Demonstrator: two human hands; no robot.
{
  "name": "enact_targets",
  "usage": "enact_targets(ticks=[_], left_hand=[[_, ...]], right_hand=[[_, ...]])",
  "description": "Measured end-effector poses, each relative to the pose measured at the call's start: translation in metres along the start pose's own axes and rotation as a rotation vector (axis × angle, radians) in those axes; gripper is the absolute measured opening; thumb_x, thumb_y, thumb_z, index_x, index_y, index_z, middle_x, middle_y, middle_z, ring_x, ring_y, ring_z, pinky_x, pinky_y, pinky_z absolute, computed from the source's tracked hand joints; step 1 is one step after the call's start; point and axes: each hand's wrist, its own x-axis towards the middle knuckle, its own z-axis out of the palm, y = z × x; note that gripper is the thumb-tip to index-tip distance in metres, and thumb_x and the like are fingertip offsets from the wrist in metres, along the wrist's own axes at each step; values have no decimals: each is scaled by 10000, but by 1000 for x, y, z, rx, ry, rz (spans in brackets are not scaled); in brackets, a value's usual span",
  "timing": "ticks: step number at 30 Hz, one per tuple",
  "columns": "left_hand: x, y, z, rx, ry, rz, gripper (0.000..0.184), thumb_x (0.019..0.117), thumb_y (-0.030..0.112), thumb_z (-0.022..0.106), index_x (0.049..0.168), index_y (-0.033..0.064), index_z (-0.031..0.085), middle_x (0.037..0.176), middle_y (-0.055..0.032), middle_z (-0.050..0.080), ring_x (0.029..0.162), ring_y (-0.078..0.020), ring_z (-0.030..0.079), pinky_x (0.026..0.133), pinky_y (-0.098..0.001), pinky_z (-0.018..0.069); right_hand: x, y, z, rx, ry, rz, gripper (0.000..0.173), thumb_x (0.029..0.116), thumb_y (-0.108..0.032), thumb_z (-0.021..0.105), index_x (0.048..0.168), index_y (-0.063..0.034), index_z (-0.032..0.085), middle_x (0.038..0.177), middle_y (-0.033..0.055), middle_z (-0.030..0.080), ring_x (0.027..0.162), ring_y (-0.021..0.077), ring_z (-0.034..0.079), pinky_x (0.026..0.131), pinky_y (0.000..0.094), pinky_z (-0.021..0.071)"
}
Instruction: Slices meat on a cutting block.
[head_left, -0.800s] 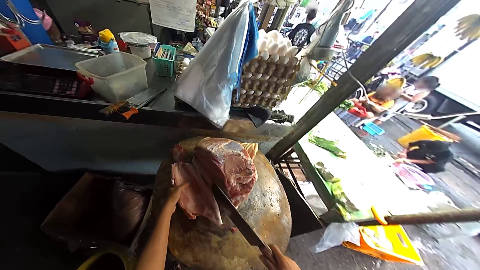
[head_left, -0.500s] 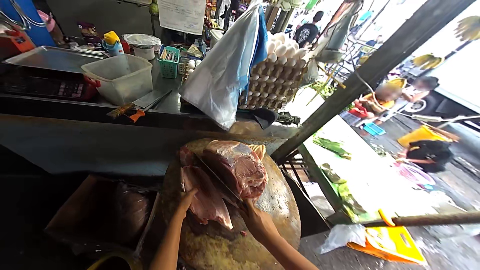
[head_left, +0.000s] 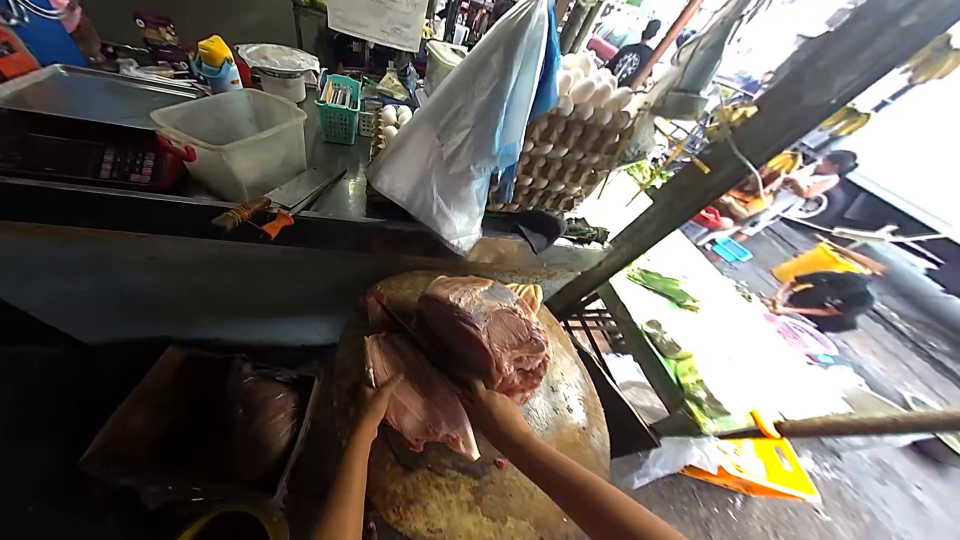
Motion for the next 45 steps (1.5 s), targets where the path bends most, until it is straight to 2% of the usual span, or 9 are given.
enact_targets(ticks=[4, 8, 13, 21, 28, 31, 40, 43, 45], left_hand=[[5, 2, -3, 28, -32, -33, 755, 920, 214, 786, 1495, -73, 389, 1441, -272, 529, 1334, -321, 524, 1120, -464, 421], [6, 3, -2, 34, -47, -27, 807, 914, 210, 791, 1532, -51, 343, 1468, -260, 513, 1358, -315, 510, 1134, -460, 414], [6, 3, 0, 41, -42, -11, 763, 926, 187, 774, 1519, -62, 363, 1461, -267, 517, 1346, -321, 518, 1127, -466, 417], [-2, -1, -6, 77, -45, -6, 742, 935, 164, 758, 1523, -54, 362, 1489, -261, 492, 1373, -325, 492, 1142, -471, 402], [-7, -6, -13, 86, -57, -18, 680, 933, 181, 761, 1469, -75, 431, 1425, -260, 549, 1321, -303, 539, 1115, -455, 433], [-11, -20, -26, 15, -45, 32, 709, 914, 133, 762, 1491, -55, 395, 1425, -240, 549, 1292, -270, 562, 1088, -423, 468], [-31, -47, -46, -207, -83, 86, 755, 835, -2, 757, 1473, -51, 357, 1301, -194, 607, 1127, -186, 642, 967, -349, 556], [-41, -38, -40, -111, -100, 126, 827, 794, 7, 787, 1485, -65, 339, 1331, -203, 589, 1176, -187, 622, 1003, -341, 536], [-48, -21, -30, 27, -116, 93, 745, 823, 41, 799, 1443, -98, 410, 1329, -222, 599, 1195, -201, 610, 1032, -348, 506]], right_hand=[[-35, 65, 27, 5, -70, 64, 515, 1103, -417, 427, 1476, -63, 424, 1110, 271, 701, 1071, 468, 691, 909, 629, 532], [-23, 53, 44, 34, -81, 82, 531, 1109, -415, 405, 1494, -49, 409, 1138, 267, 698, 1102, 457, 685, 932, 607, 534], [2, 29, 51, 99, -12, 69, 509, 1106, -416, 402, 1405, -19, 511, 1196, 264, 689, 1146, 443, 674, 958, 605, 526], [-40, 96, 70, 160, -100, 59, 520, 1090, -457, 452, 1407, -45, 467, 1080, 260, 704, 1055, 452, 698, 901, 616, 538], [27, 16, 34, 203, -13, -37, 530, 1102, -421, 401, 1442, -34, 524, 1278, 266, 661, 1206, 450, 639, 991, 638, 500], [33, 6, 27, 187, -20, -43, 545, 1103, -446, 381, 1457, -50, 498, 1263, 257, 669, 1195, 440, 650, 976, 635, 511], [-73, 144, 98, 235, -106, 91, 485, 1079, -393, 501, 1401, -31, 496, 1056, 276, 710, 1019, 474, 700, 880, 638, 536], [-92, 155, 114, 214, -65, 113, 482, 1079, -381, 503, 1384, -8, 508, 1032, 280, 717, 1011, 478, 707, 869, 634, 538], [-94, 151, 119, 211, -22, 103, 481, 1078, -373, 508, 1375, 6, 520, 1031, 286, 716, 1003, 482, 709, 860, 635, 539]])
